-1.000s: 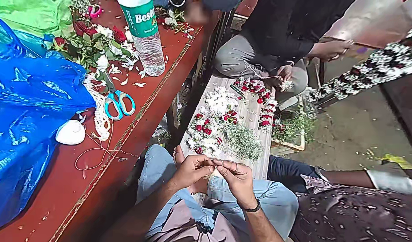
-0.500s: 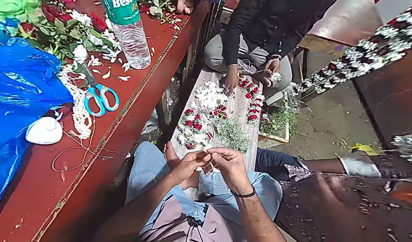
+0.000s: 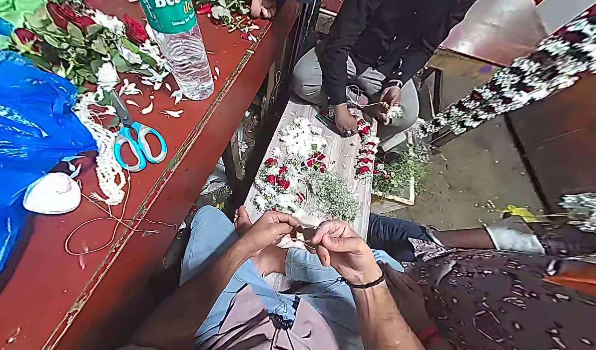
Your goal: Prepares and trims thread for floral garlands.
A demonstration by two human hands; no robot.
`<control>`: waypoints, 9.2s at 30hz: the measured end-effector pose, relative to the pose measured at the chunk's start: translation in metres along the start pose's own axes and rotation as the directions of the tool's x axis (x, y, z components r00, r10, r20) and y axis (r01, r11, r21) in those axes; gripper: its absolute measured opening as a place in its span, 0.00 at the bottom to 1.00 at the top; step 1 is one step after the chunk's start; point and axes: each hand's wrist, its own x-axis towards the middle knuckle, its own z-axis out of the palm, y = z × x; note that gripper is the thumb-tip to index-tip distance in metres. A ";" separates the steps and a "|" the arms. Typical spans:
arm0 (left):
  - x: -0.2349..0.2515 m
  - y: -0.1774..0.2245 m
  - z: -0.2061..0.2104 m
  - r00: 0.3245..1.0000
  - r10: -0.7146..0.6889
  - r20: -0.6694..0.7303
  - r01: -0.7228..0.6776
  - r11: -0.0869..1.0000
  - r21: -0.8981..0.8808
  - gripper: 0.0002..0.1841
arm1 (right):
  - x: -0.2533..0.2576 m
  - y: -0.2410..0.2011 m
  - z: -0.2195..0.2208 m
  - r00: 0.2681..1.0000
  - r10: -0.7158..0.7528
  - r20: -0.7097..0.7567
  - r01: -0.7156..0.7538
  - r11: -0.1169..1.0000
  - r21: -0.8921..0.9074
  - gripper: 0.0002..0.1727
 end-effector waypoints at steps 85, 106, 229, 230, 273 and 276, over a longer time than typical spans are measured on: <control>-0.011 0.005 -0.015 0.973 0.231 0.001 -0.214 0.898 0.385 0.13 | -0.039 -0.105 0.040 0.432 -0.867 -0.247 0.463 0.449 -0.764 0.10; -0.031 0.054 -0.014 0.995 0.005 -0.096 0.022 0.959 0.281 0.12 | 0.007 0.058 -0.005 0.937 -0.230 -0.263 -0.101 0.543 -0.834 0.23; -0.049 -0.021 -0.005 0.856 0.509 -0.089 -0.350 0.698 0.625 0.07 | 0.000 0.066 0.009 0.936 -0.196 -0.292 -0.054 0.741 -0.670 0.13; -0.050 -0.020 -0.005 0.864 0.488 -0.122 -0.336 0.741 0.581 0.06 | -0.001 0.066 0.008 0.933 -0.194 -0.303 -0.052 0.761 -0.647 0.14; -0.055 -0.008 -0.017 0.937 0.228 -0.264 -0.199 0.971 0.129 0.10 | -0.020 0.047 -0.027 0.926 -0.082 -0.367 -0.049 0.942 -0.332 0.16; -0.039 -0.020 0.003 0.953 0.242 -0.184 -0.196 0.951 0.240 0.23 | -0.018 0.042 -0.029 0.953 -0.081 -0.292 -0.016 0.949 -0.315 0.14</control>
